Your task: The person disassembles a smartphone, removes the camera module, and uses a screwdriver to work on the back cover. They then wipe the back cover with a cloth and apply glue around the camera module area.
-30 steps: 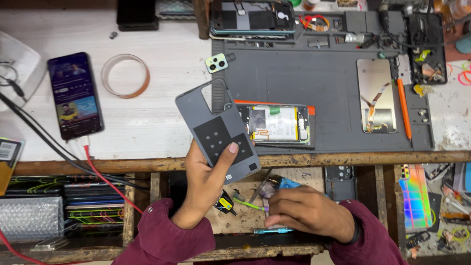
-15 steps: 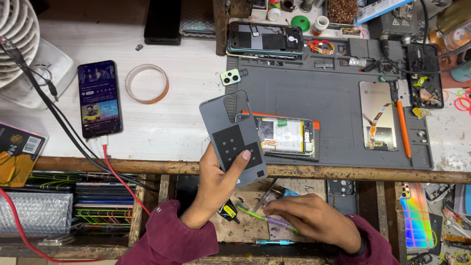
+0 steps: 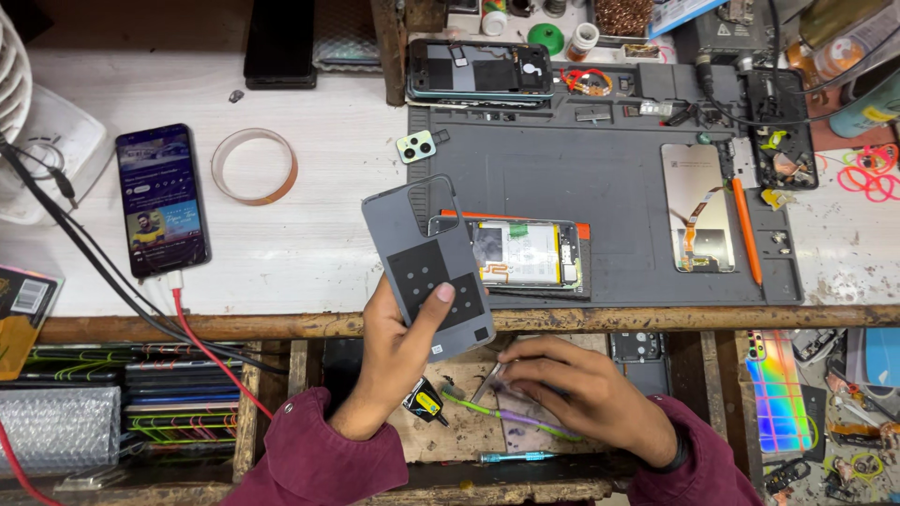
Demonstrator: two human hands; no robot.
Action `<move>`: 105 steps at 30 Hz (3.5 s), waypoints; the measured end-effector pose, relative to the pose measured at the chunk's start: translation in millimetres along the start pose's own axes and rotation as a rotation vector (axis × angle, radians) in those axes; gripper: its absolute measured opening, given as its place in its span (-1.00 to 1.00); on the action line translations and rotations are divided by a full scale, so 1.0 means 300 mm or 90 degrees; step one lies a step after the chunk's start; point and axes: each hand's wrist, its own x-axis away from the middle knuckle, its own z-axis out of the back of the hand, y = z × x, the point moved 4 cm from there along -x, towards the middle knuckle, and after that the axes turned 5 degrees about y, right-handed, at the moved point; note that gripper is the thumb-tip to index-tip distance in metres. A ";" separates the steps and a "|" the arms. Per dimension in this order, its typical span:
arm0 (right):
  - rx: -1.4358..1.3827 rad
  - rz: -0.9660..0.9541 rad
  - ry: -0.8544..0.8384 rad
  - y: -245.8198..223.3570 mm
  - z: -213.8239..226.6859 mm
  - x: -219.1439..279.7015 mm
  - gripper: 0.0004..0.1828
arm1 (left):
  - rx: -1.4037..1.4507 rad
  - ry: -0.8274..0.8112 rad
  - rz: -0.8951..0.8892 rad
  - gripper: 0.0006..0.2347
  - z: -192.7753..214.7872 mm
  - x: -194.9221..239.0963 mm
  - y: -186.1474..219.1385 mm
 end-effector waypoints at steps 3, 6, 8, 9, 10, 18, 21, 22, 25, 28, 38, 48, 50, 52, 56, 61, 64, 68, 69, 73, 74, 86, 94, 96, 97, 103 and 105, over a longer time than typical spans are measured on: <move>-0.058 -0.020 0.022 0.007 -0.009 0.003 -0.52 | 0.088 -0.025 0.024 -0.71 0.006 0.005 -0.027; -0.161 -0.149 0.098 0.052 -0.032 0.024 -0.29 | 0.068 -0.077 0.042 -0.67 -0.035 0.028 -0.053; -0.164 -0.181 0.149 0.073 -0.041 0.051 -0.31 | -0.003 -0.135 0.002 -0.65 -0.076 0.051 -0.053; -0.144 -0.200 0.186 0.089 -0.033 0.065 -0.38 | -0.041 -0.174 -0.044 -0.65 -0.096 0.059 -0.045; -0.123 -0.219 0.222 0.105 -0.020 0.078 -0.44 | -0.081 -0.213 -0.090 -0.64 -0.109 0.063 -0.034; 0.115 -0.262 0.604 0.211 0.275 0.125 -0.69 | -0.423 0.108 -0.307 -0.61 0.078 -0.160 0.104; 0.188 -0.317 0.584 0.227 0.323 0.112 -0.67 | -0.575 0.096 -0.347 -0.63 0.096 -0.317 0.122; 0.229 -0.308 0.564 0.217 0.328 0.107 -0.65 | -0.585 0.074 -0.357 -0.60 0.093 -0.364 0.122; 0.320 -0.264 0.530 0.176 0.323 0.084 -0.60 | -0.618 0.012 -0.372 -0.51 0.086 -0.480 0.124; 0.330 -0.216 0.536 0.144 0.308 0.075 -0.62 | -0.637 -0.020 -0.353 -0.49 0.082 -0.531 0.096; 0.322 -0.053 0.459 0.134 0.208 0.056 -0.75 | -0.574 -0.056 -0.464 -0.67 0.081 -0.364 0.109; 0.350 0.043 0.234 0.044 0.089 -0.235 -0.68 | -0.473 -0.165 -0.434 -0.74 0.083 -0.263 0.122; 0.334 0.028 0.198 0.044 0.088 -0.325 -0.55 | -0.449 -0.158 -0.409 -0.74 0.085 -0.275 0.129; 0.298 0.009 0.161 0.059 0.076 -0.407 -0.45 | -0.427 -0.151 -0.389 -0.73 0.094 -0.278 0.135; 0.179 -0.110 0.111 0.117 0.051 -0.499 -0.43 | -0.382 -0.136 -0.348 -0.72 0.103 -0.285 0.135; 0.206 -0.127 0.142 0.149 0.078 -0.535 -0.55 | -0.358 -0.066 -0.337 -0.74 0.124 -0.312 0.137; 0.324 -0.035 0.166 0.124 0.111 -0.532 -0.53 | -0.357 -0.095 -0.308 -0.70 0.121 -0.320 0.133; 0.212 0.000 0.115 0.085 0.118 -0.471 -0.60 | -0.371 -0.195 -0.346 -0.54 0.090 -0.296 0.125; 0.172 0.017 0.087 0.076 0.108 -0.452 -0.64 | -0.356 -0.214 -0.379 -0.49 0.085 -0.284 0.126; 0.174 0.029 0.051 0.070 0.076 -0.401 -0.65 | -0.360 -0.258 -0.351 -0.45 0.080 -0.285 0.108; 0.172 0.022 0.046 0.073 0.068 -0.396 -0.65 | -0.355 -0.274 -0.350 -0.46 0.079 -0.284 0.109; 0.217 0.070 0.034 0.063 0.033 -0.392 -0.65 | -0.398 -0.120 -0.336 -0.89 0.128 -0.313 0.142; 0.251 0.058 0.019 0.052 0.022 -0.390 -0.67 | -0.450 -0.308 -0.481 -0.85 0.102 -0.252 0.137; 0.263 0.070 0.020 0.056 0.022 -0.394 -0.66 | -0.485 -0.361 -0.541 -0.76 0.109 -0.245 0.155; 0.258 0.071 0.015 0.059 0.020 -0.391 -0.66 | -0.504 -0.376 -0.564 -0.76 0.116 -0.243 0.163; 0.317 0.165 0.018 0.081 0.005 -0.371 -0.72 | -0.584 -0.378 -0.656 -0.87 0.127 -0.234 0.152; 0.348 0.209 0.028 0.082 -0.004 -0.364 -0.77 | -0.586 -0.373 -0.661 -0.87 0.128 -0.226 0.138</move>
